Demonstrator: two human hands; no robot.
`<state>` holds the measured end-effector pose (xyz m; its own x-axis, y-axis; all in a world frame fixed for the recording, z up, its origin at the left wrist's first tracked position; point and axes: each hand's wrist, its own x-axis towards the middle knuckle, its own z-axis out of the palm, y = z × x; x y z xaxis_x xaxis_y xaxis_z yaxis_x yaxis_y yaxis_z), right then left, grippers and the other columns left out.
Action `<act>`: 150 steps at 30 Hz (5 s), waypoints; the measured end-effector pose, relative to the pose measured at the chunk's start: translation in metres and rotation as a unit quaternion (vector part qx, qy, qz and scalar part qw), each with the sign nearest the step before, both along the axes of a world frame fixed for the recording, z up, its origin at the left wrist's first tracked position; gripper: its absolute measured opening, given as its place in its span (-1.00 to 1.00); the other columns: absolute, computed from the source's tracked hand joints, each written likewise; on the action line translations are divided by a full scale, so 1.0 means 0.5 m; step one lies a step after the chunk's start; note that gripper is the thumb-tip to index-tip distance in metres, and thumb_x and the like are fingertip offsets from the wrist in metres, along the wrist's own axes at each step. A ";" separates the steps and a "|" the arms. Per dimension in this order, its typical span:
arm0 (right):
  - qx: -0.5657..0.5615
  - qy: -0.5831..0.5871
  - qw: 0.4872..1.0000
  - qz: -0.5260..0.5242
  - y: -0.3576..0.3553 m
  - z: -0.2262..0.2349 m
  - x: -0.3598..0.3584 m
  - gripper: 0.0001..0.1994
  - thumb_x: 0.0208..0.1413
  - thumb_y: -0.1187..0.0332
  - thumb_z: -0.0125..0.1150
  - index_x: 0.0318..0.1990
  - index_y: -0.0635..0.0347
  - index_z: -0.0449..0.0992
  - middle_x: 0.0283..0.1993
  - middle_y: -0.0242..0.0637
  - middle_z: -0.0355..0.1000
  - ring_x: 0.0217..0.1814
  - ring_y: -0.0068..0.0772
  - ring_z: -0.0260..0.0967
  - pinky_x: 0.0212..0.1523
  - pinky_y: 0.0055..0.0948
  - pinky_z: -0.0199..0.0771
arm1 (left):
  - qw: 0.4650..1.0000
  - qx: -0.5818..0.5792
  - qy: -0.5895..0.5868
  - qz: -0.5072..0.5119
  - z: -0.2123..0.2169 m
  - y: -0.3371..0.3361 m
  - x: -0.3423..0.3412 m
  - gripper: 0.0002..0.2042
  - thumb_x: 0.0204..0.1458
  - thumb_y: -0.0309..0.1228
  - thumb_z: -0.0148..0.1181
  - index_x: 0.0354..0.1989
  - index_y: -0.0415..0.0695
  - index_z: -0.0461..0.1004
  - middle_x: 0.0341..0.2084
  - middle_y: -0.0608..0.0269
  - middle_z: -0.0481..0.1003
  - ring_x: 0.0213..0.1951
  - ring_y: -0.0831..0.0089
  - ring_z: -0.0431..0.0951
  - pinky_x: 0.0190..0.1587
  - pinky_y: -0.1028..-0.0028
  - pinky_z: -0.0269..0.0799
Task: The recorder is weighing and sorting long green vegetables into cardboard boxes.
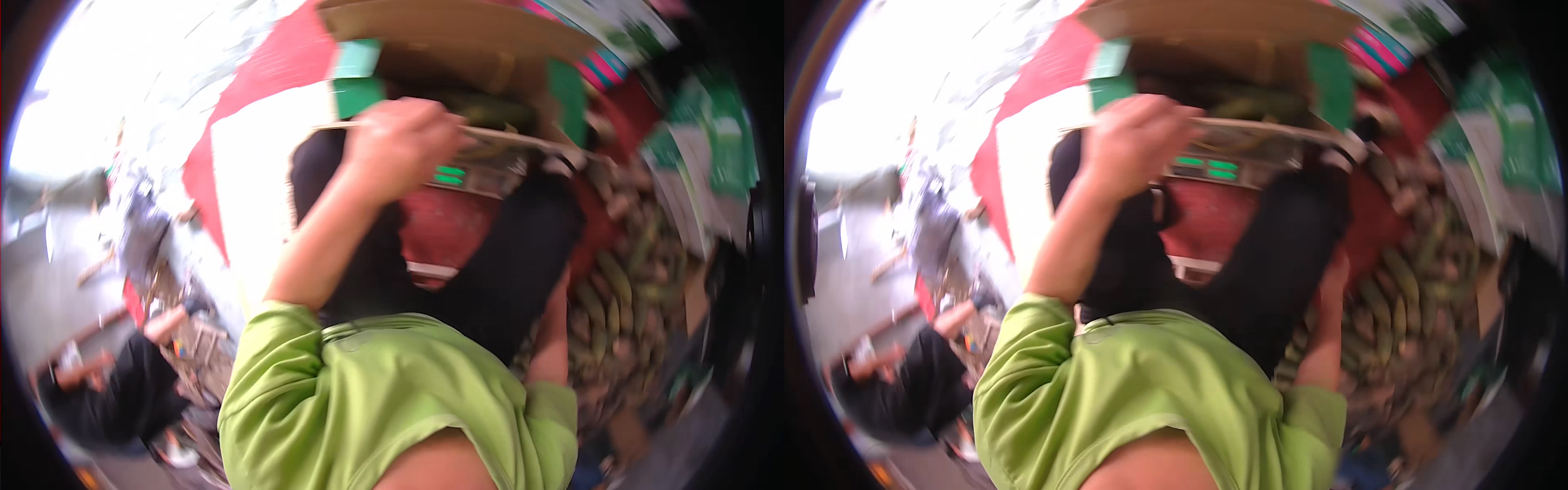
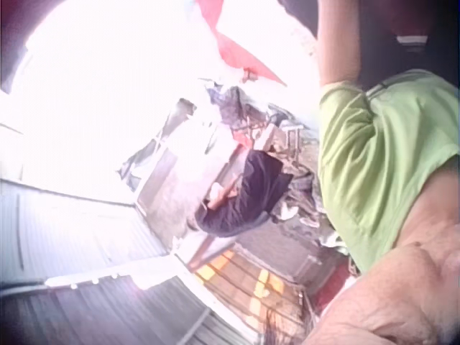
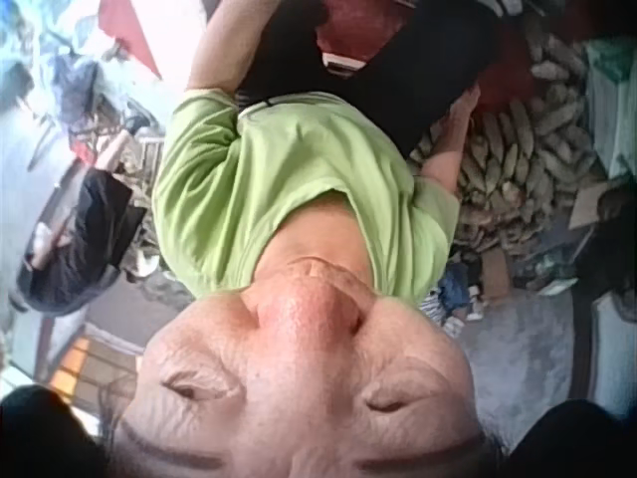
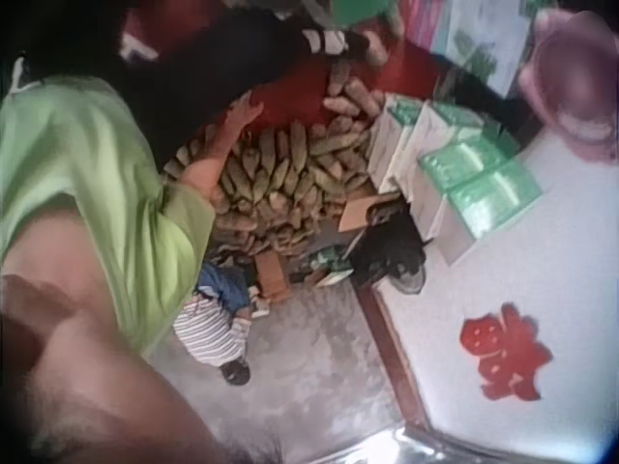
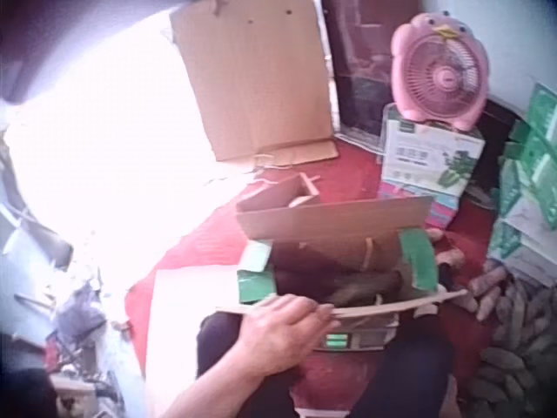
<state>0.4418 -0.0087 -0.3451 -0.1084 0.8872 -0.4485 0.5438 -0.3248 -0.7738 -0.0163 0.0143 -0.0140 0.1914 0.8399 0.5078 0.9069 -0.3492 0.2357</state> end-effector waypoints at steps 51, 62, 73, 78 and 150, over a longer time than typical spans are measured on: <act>0.342 0.146 0.904 0.210 0.323 0.877 -0.469 -0.13 -0.29 0.49 0.44 0.28 0.23 0.13 0.20 -0.15 0.25 0.23 -0.21 0.27 0.21 -0.22 0.33 | 0.998 0.026 -0.018 -0.053 0.041 -0.068 -0.033 -0.72 -0.20 -0.39 0.35 -0.26 -0.19 0.56 -0.33 0.25 0.55 -0.33 0.36 0.61 -0.32 0.41 0.55; 0.358 -0.186 0.740 0.538 0.358 0.704 -0.703 -0.32 -0.20 0.50 0.33 0.20 0.13 0.28 0.10 -0.20 0.34 0.16 -0.13 0.32 0.11 -0.27 0.40 | 0.997 0.019 -0.034 -0.062 0.042 -0.043 -0.039 -0.72 -0.23 -0.42 0.35 -0.26 -0.15 0.58 -0.35 0.29 0.55 -0.33 0.37 0.61 -0.33 0.41 0.53; 0.321 0.165 0.919 0.160 0.342 0.761 -0.463 -0.55 0.04 0.53 0.22 0.14 0.26 0.37 0.01 -0.18 0.45 0.01 -0.32 0.43 -0.01 -0.41 0.45 | 0.999 0.018 -0.021 0.020 0.033 -0.037 -0.039 -0.74 -0.12 -0.44 0.32 -0.19 -0.08 0.59 -0.42 0.33 0.53 -0.41 0.37 0.56 -0.37 0.43 0.48; 0.261 0.123 0.956 -0.043 0.250 0.647 -0.257 -0.69 0.14 0.57 0.16 0.06 0.31 0.45 -0.05 -0.22 0.48 -0.08 -0.53 0.42 -0.08 -0.57 0.42 | 0.997 0.031 -0.027 0.061 0.035 -0.034 -0.033 -0.75 -0.09 -0.42 0.33 -0.18 -0.01 0.60 -0.44 0.34 0.53 -0.42 0.38 0.55 -0.37 0.43 0.46; 0.243 -0.044 0.955 -0.167 0.021 0.350 -0.019 -0.42 -0.06 0.55 0.32 0.17 0.25 0.26 0.11 -0.19 0.29 0.15 -0.29 0.24 0.20 -0.36 0.23 | 0.994 0.037 -0.067 -0.073 0.054 -0.010 -0.016 -0.82 -0.21 -0.48 0.36 -0.40 -0.26 0.56 -0.50 0.19 0.50 -0.43 0.28 0.53 -0.37 0.40 0.46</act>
<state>0.4322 0.0017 -0.1703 0.2363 0.9712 0.0299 0.5420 -0.1061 -0.8337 -0.0244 0.0091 0.0130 0.2345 0.7674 0.5968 0.8075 -0.4956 0.3199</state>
